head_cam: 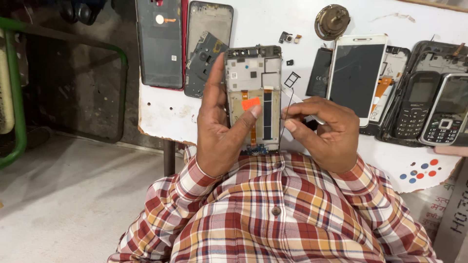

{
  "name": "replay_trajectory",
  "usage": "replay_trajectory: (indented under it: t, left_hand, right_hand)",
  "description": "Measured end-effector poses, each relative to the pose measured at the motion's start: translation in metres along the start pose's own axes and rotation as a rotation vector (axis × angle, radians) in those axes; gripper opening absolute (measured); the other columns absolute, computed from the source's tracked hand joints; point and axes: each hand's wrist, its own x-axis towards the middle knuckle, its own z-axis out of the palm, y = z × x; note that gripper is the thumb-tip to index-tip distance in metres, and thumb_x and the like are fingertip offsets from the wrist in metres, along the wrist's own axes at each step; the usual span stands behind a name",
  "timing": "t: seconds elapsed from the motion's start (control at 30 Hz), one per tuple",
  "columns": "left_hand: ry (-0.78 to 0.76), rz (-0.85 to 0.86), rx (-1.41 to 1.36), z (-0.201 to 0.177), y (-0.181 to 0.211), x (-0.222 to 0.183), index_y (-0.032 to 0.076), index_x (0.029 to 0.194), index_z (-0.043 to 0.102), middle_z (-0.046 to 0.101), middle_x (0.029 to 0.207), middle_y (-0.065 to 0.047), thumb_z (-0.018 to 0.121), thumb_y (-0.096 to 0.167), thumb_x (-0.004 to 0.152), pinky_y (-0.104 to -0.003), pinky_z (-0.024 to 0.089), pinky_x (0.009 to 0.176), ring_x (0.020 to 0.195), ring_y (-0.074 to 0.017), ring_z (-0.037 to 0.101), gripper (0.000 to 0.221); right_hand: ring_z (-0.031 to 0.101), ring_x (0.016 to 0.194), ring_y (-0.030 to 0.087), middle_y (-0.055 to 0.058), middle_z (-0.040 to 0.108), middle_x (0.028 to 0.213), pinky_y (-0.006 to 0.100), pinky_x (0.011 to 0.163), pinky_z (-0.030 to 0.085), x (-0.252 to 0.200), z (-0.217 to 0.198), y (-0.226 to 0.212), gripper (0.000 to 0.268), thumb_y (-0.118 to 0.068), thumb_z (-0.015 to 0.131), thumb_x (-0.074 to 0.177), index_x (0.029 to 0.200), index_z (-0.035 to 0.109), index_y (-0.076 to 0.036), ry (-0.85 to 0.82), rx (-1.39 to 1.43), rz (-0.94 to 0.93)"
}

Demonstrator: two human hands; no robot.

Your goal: The person uses a plastic spudger to pry and remove a small component from a mobile phone motherboard. They then place the motherboard aside and use the spudger to lift and remove a metal bracket from the phone's internal frame.

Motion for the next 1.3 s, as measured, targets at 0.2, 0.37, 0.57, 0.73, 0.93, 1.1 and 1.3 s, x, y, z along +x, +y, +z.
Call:
replay_trajectory:
  t: [0.2, 0.37, 0.57, 0.73, 0.93, 1.1, 1.3]
  left_hand:
    - [-0.054, 0.001, 0.007, 0.006, 0.003, -0.004, 0.007, 0.17, 0.015, 0.047, 0.158, -0.022, 0.064, -0.001, 0.106, -0.041, 0.053, 0.125, 0.145, -0.0261, 0.054, 0.081]
    - [-0.045, 0.027, -0.032, 0.006, 0.0, -0.001, 0.004, 0.17, 0.015, 0.043, 0.161, -0.022, 0.062, -0.001, 0.108, -0.038, 0.049, 0.123, 0.148, -0.0248, 0.05, 0.077]
    - [-0.002, 0.005, -0.147, 0.004, -0.003, 0.0, 0.002, 0.171, 0.016, 0.038, 0.165, -0.023, 0.056, 0.002, 0.111, -0.036, 0.042, 0.127, 0.152, -0.0231, 0.045, 0.072]
    - [-0.023, 0.029, -0.067, 0.003, 0.0, -0.002, 0.003, 0.168, 0.016, 0.046, 0.161, -0.022, 0.054, 0.004, 0.111, -0.038, 0.051, 0.123, 0.145, -0.0235, 0.053, 0.068]
    - [-0.066, 0.005, 0.01, 0.007, 0.006, -0.007, 0.004, 0.169, 0.019, 0.06, 0.144, -0.021, 0.055, 0.004, 0.111, -0.036, 0.056, 0.113, 0.134, -0.0227, 0.064, 0.068]
    - [-0.068, 0.0, -0.004, 0.01, 0.007, -0.007, 0.004, 0.168, 0.02, 0.057, 0.145, -0.02, 0.056, 0.003, 0.11, -0.037, 0.056, 0.114, 0.135, -0.0227, 0.063, 0.068]
    - [-0.07, -0.058, -0.019, 0.01, 0.009, -0.005, 0.004, 0.166, 0.019, 0.06, 0.142, -0.02, 0.057, 0.005, 0.108, -0.036, 0.058, 0.109, 0.132, -0.0227, 0.064, 0.07]
  right_hand:
    - [0.064, 0.076, 0.009, 0.007, 0.073, 0.09, 0.022, 0.064, 0.047, -0.001, -0.004, 0.003, 0.009, -0.008, 0.077, 0.096, 0.102, 0.075, -0.002, 0.023, -0.032, 0.027]
    - [0.065, 0.08, 0.01, 0.008, 0.073, 0.092, 0.023, 0.068, 0.05, -0.002, -0.006, 0.004, 0.011, -0.012, 0.074, 0.099, 0.103, 0.075, -0.001, 0.022, -0.004, 0.045]
    - [0.069, 0.083, 0.011, 0.007, 0.075, 0.094, 0.025, 0.072, 0.055, -0.001, -0.004, 0.005, 0.015, -0.017, 0.071, 0.103, 0.105, 0.075, -0.002, 0.002, 0.018, 0.06]
    - [0.067, 0.082, 0.011, 0.008, 0.073, 0.093, 0.024, 0.071, 0.053, 0.001, -0.002, 0.0, 0.018, -0.015, 0.078, 0.095, 0.104, 0.074, 0.0, 0.019, -0.05, 0.028]
    - [0.068, 0.078, 0.011, 0.008, 0.072, 0.09, 0.023, 0.068, 0.053, 0.005, 0.001, -0.009, 0.014, -0.01, 0.082, 0.093, 0.099, 0.073, -0.001, 0.071, -0.179, 0.015]
    - [0.068, 0.075, 0.012, 0.009, 0.071, 0.088, 0.025, 0.064, 0.051, 0.005, 0.001, -0.014, 0.013, -0.009, 0.083, 0.093, 0.099, 0.075, 0.0, 0.13, -0.328, -0.04]
    - [0.069, 0.08, 0.012, 0.01, 0.072, 0.093, 0.024, 0.069, 0.053, 0.004, 0.001, -0.012, 0.012, -0.008, 0.081, 0.097, 0.104, 0.075, -0.001, 0.159, -0.247, -0.066]
